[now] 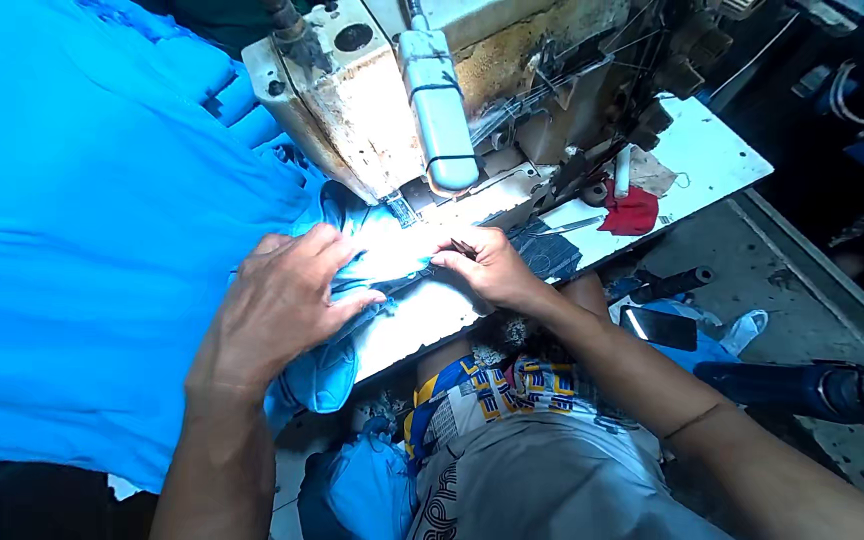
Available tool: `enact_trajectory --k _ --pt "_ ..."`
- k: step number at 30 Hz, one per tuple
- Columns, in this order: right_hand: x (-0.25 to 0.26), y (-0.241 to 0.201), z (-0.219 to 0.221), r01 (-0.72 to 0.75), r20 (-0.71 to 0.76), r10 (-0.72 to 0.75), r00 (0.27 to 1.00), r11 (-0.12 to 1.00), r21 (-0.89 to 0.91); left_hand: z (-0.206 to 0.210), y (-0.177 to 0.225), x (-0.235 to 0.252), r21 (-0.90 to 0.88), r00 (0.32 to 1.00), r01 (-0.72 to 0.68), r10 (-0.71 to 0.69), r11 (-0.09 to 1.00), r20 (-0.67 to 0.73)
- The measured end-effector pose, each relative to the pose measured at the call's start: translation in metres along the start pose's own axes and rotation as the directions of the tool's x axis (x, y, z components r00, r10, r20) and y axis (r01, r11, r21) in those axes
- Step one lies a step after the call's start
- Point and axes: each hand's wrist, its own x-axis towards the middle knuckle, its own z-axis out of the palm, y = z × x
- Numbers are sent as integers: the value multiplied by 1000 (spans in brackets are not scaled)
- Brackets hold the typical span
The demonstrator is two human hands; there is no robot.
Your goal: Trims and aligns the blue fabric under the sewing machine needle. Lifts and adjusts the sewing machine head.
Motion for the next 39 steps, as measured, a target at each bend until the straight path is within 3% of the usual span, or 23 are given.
enact_trajectory --k 3,5,7,9,12,14,17,19,22,31,39 --pt "2 -2 0 28 0 -28 1000 998 -50 -21 6 -12 15 1000 -4 4 1000 -23" --pt "3 -8 -5 54 71 -45 996 989 -138 -25 23 -16 -73 995 -73 68 995 -78" --pt "3 -14 -12 147 219 -101 970 968 -202 -15 42 -18 -214 980 -181 156 960 -125" --pt "-4 -18 -17 230 339 -168 926 961 -153 3 56 -19 -335 963 -265 230 904 -141" --pt "-20 -18 -19 282 376 -226 899 954 -101 36 65 -16 -493 945 -317 227 810 -234" --pt "-29 -13 -19 280 346 -226 911 953 -115 57 64 -14 -387 927 -311 188 868 -323" --pt "-39 -9 -21 255 268 -219 938 961 -107 77 51 -11 -79 946 -218 191 973 -262" --pt "-46 -9 -21 230 241 -199 950 967 -108 86 43 -13 -1 948 -173 167 985 -270" --pt "-54 -6 -19 165 205 -147 968 983 -76 86 41 -19 43 942 -129 136 991 -308" --pt "-57 -4 -16 50 141 -53 989 998 24 70 45 -16 57 965 -81 93 995 -246" --pt "-26 4 -7 65 40 -63 997 997 -48 60 21 4 19 977 -69 72 997 -199"
